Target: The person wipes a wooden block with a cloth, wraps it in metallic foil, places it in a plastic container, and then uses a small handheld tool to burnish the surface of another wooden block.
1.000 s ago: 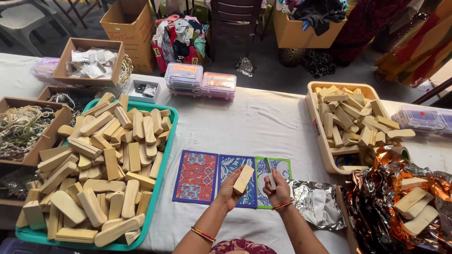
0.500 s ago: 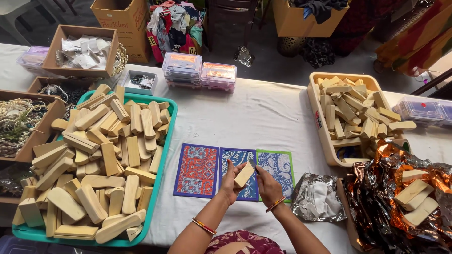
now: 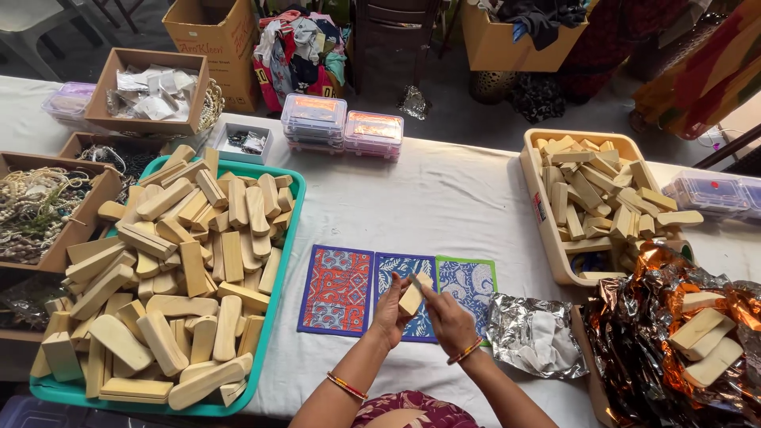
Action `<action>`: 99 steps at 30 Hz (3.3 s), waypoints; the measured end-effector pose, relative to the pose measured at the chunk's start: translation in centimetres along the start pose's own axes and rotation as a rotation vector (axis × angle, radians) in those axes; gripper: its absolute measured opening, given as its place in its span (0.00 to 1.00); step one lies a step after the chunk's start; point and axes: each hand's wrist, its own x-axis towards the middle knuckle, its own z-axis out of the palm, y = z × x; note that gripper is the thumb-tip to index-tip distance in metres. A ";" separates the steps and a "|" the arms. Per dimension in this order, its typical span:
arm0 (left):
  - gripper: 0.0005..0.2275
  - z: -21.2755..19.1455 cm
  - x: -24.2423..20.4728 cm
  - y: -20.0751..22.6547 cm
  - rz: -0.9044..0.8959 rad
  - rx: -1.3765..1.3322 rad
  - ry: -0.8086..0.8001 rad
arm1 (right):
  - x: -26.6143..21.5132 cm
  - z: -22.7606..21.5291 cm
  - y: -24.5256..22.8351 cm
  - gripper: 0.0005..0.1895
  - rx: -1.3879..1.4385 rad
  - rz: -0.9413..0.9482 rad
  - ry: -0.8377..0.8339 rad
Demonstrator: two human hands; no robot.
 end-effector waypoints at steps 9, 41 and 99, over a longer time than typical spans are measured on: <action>0.28 0.6 -1.4 0.2 -0.036 -0.139 -0.035 | -0.2 -2.3 -1.6 0.20 0.085 -0.356 0.092; 0.13 0.9 -1.3 -0.5 0.018 -0.180 -0.021 | -0.7 -2.2 0.2 0.19 0.045 -0.270 0.098; 0.16 -1.3 1.4 -0.1 -0.075 -0.269 -0.037 | 0.6 0.9 2.2 0.14 0.623 0.198 0.000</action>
